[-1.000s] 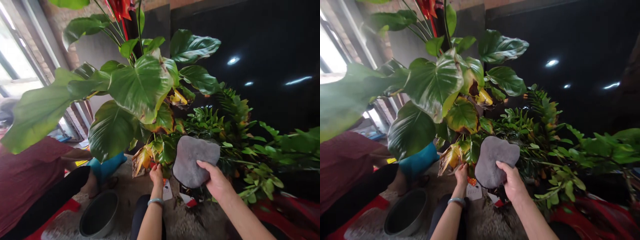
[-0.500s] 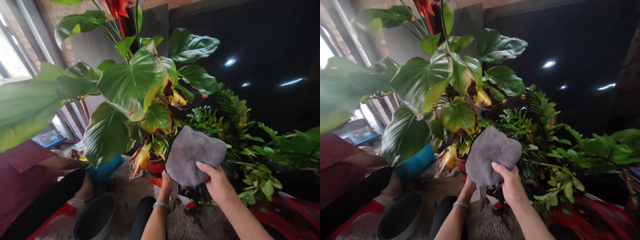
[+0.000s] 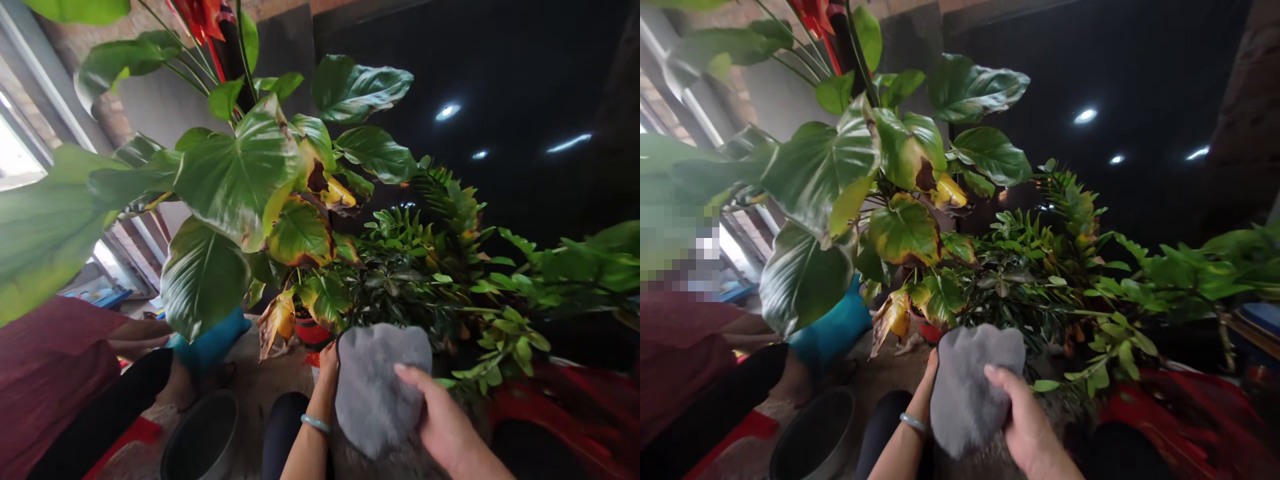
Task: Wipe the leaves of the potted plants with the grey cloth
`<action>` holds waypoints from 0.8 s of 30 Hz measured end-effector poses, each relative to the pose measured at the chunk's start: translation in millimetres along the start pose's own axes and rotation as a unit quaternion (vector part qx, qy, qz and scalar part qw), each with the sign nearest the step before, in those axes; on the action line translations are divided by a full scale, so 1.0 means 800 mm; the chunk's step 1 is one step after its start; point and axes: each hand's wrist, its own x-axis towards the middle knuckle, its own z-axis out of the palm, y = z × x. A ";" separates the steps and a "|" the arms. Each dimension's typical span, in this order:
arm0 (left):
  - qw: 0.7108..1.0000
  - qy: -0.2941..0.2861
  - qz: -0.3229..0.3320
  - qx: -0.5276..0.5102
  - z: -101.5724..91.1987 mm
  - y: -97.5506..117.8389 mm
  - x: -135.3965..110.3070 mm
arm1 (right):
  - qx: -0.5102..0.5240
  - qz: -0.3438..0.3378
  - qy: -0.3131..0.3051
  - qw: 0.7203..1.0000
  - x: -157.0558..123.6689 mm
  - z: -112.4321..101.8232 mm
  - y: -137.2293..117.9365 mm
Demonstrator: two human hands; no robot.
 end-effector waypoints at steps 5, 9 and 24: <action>0.999 0.007 -0.036 -0.018 -0.010 0.019 -0.067 | 0.100 -0.073 0.034 0.992 -0.001 -0.003 -0.039; 0.998 -0.059 0.007 -0.037 -0.011 0.021 -0.144 | 0.066 -0.092 0.030 0.993 -0.008 -0.018 -0.024; 0.965 -0.233 -0.075 -0.096 0.047 -0.031 -0.181 | 0.183 0.001 0.008 0.983 -0.002 -0.049 -0.013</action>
